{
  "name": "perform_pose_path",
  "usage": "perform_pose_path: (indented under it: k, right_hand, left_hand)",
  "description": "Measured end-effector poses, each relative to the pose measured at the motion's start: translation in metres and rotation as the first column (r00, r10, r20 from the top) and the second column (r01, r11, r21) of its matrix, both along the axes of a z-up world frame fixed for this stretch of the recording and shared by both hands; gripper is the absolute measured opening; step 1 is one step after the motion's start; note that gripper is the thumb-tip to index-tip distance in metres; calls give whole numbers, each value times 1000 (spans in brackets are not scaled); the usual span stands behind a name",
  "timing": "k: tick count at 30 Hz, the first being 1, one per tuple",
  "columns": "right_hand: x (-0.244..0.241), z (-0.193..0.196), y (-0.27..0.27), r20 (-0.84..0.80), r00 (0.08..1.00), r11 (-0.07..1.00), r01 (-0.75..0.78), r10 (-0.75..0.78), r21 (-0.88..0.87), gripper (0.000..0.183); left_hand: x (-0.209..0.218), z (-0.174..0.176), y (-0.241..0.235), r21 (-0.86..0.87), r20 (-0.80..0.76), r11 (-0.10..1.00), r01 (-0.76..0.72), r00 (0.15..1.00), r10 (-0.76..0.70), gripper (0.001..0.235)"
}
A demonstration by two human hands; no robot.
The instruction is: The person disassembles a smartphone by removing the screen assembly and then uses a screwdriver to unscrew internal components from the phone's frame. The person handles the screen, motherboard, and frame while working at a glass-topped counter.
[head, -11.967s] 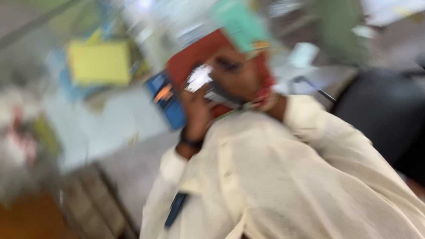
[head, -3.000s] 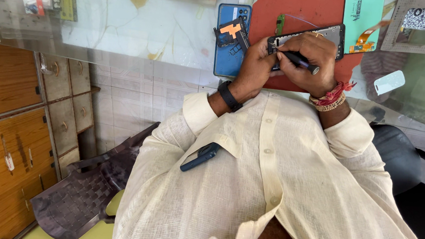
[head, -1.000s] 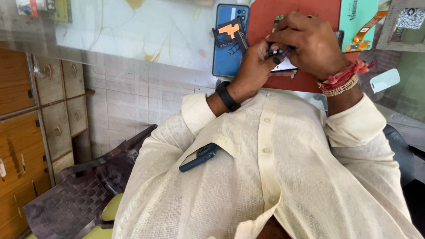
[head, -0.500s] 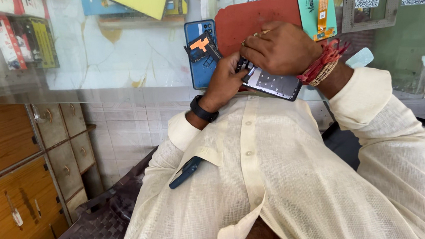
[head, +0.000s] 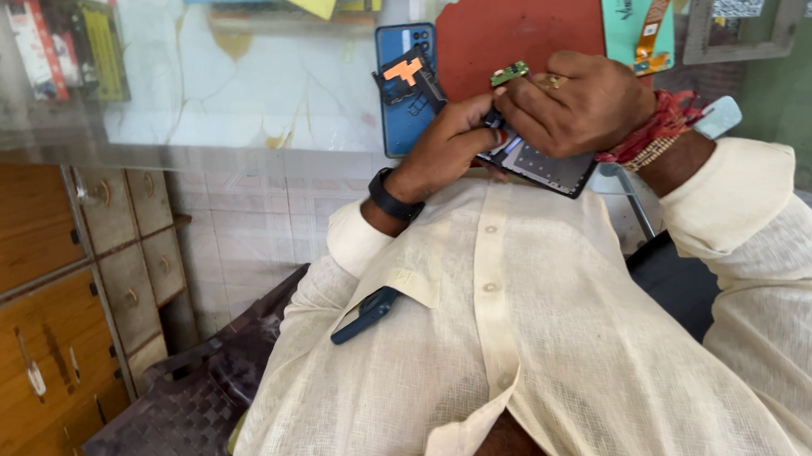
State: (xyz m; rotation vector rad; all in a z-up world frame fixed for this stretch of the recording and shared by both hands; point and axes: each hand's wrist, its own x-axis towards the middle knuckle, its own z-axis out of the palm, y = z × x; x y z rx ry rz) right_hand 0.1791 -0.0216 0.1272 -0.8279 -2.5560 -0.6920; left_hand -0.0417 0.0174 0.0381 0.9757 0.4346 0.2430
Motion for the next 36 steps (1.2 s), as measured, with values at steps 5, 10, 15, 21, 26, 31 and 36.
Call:
perform_pose_path:
  k: [5, 10, 15, 21, 26, 31, 36]
  right_hand:
    - [-3, -6, -4, -64, 997, 999, 27, -29, -33, 13]
    - [9, -21, -10, -362, 910, 960, 114, -205, -257, 6]
    - [24, -44, -14, -652, 694, 951, 192, -306, -242, 20]
    - [23, -52, -36, -759, 390, 850, 323, -521, -417, 38]
    - [0, -49, -39, -580, 340, 672, 339, -740, -659, 32]
    - [-15, -45, -56, -537, 378, 656, 386, -754, -649, 10]
    - [-17, -64, -65, -751, 171, 770, 138, -638, -623, 15]
  left_hand:
    - [-3, -3, -1, 4, -49, 1000, 17, 999, -16, 25]
    - [-4, 1, -2, -4, -36, 997, -80, 996, 80, 28]
    - [-10, 4, 10, 19, 69, 951, -309, 949, 307, 27]
    - [-7, 6, 23, 48, 174, 857, -513, 849, 499, 31]
    - [10, -11, 1, -142, 75, 864, -483, 865, 496, 37]
    - [26, -27, -12, -169, -14, 868, -467, 882, 471, 42]
    - [35, -37, -16, -251, -45, 861, -443, 893, 447, 40]
